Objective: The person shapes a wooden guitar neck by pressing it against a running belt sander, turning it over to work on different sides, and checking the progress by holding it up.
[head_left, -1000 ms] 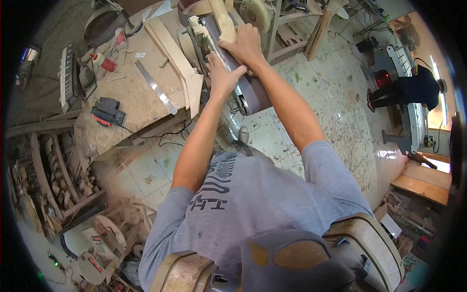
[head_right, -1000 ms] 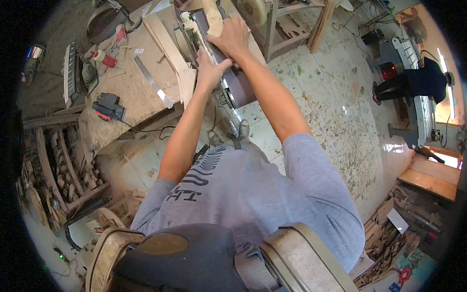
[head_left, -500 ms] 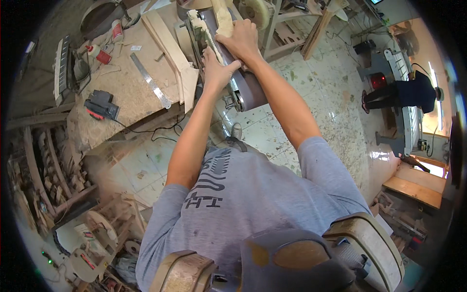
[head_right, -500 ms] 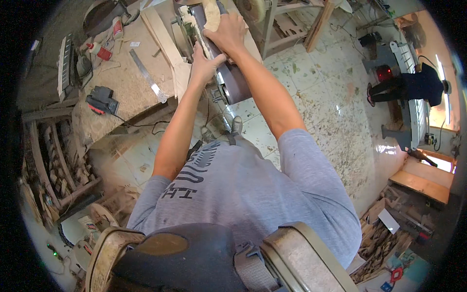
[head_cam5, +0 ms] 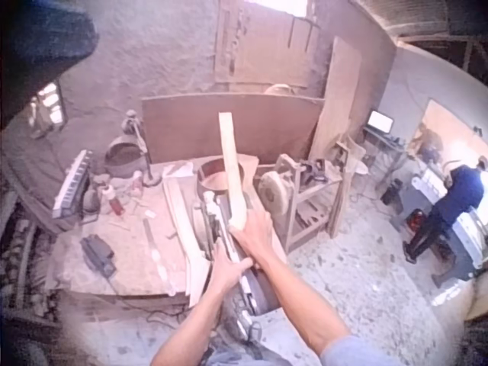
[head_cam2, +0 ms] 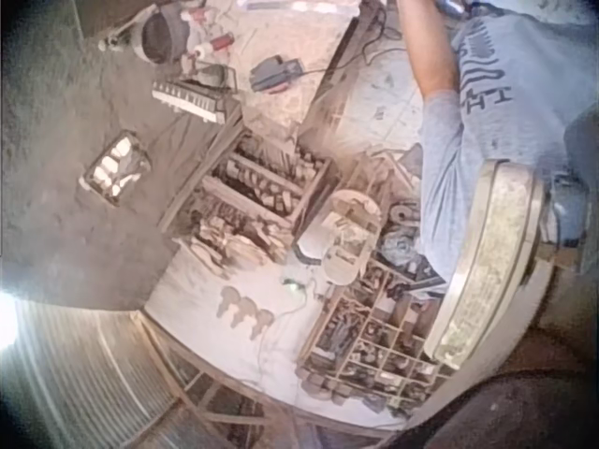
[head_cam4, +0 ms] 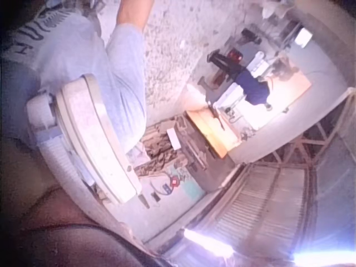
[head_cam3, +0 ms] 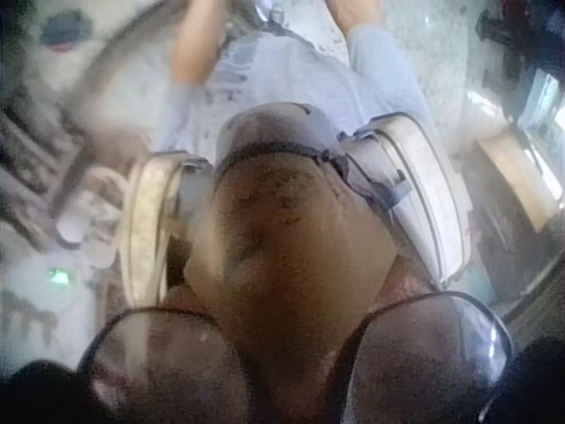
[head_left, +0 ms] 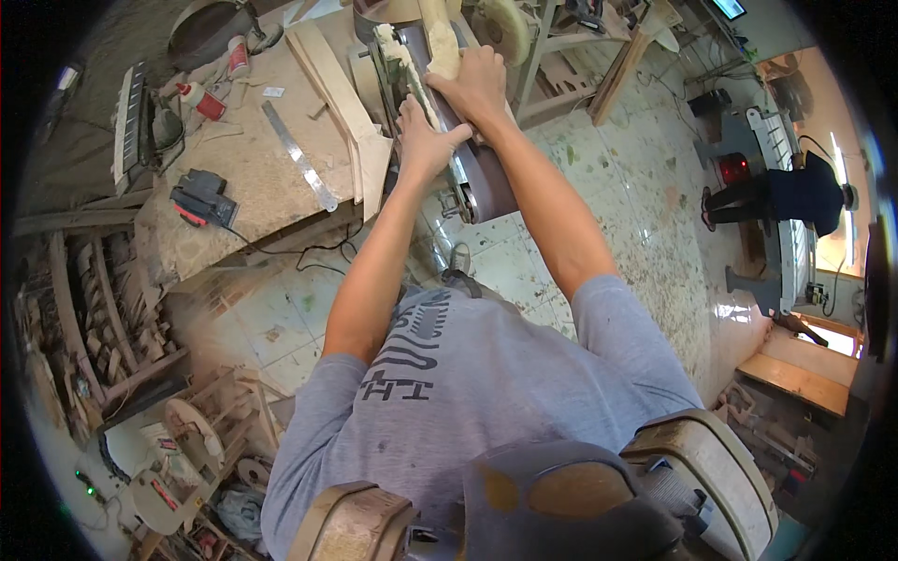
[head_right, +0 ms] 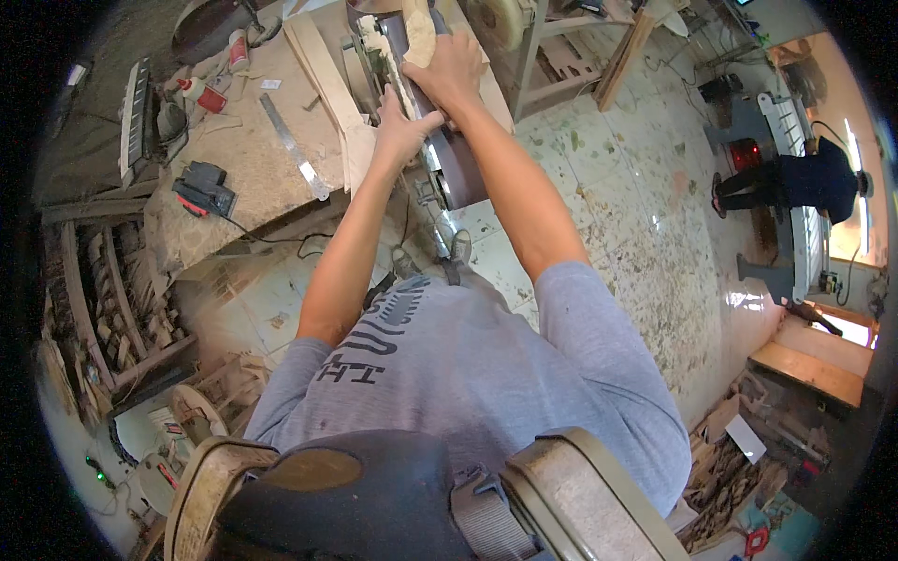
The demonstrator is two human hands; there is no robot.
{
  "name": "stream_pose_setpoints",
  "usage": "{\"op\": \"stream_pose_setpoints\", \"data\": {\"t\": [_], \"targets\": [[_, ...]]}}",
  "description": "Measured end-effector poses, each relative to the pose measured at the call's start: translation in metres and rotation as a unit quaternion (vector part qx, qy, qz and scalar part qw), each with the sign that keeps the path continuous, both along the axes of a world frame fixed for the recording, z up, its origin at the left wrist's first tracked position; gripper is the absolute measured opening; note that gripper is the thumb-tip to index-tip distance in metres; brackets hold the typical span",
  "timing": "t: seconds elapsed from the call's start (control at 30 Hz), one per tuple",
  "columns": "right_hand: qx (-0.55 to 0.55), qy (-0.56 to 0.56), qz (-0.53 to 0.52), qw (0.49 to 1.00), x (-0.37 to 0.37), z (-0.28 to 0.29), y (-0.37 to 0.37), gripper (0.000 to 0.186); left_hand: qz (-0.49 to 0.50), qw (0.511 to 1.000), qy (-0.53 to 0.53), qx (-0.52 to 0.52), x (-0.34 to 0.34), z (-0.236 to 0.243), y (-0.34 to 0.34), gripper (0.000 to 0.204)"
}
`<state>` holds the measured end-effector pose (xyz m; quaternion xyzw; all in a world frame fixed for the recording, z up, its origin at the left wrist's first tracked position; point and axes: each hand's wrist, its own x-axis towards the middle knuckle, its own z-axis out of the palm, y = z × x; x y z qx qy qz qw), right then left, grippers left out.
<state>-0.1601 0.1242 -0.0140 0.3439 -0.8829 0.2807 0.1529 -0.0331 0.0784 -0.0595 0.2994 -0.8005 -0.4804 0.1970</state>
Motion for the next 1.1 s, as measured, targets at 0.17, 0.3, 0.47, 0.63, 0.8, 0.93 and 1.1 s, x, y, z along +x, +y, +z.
{"op": "stream_pose_setpoints", "data": {"t": [0.17, 0.3, 0.47, 0.63, 0.8, 0.93, 1.1], "targets": [[0.016, 0.04, 0.008, 0.999, -0.004, 0.0, 0.004, 0.072, -0.026, 0.999, 0.014, 0.036, -0.003, 0.002, 0.0, 0.126], [0.027, 0.065, 0.014, 0.997, -0.006, -0.003, 0.008, 0.07, -0.024, 0.999, -0.012, 0.043, -0.003, 0.007, 0.005, 0.128], [0.023, 0.042, 0.027, 0.998, -0.003, 0.0, 0.009, 0.059, -0.008, 0.999, -0.023, 0.037, -0.003, 0.007, 0.01, 0.129], [0.037, 0.051, 0.025, 0.998, -0.004, -0.001, 0.01, 0.06, -0.007, 0.999, -0.026, 0.044, -0.001, 0.011, 0.013, 0.128], [0.038, 0.06, 0.033, 0.997, -0.004, -0.002, 0.01, 0.061, -0.002, 0.998, -0.051, 0.036, 0.002, 0.018, 0.016, 0.129], [0.047, 0.05, 0.043, 0.997, -0.004, 0.001, 0.012, 0.062, -0.008, 0.998, -0.039, 0.053, 0.006, 0.02, 0.018, 0.13], [0.037, 0.075, 0.063, 0.994, -0.008, -0.002, 0.016, 0.073, -0.004, 0.999, -0.023, 0.031, 0.006, 0.017, 0.02, 0.132]]}}
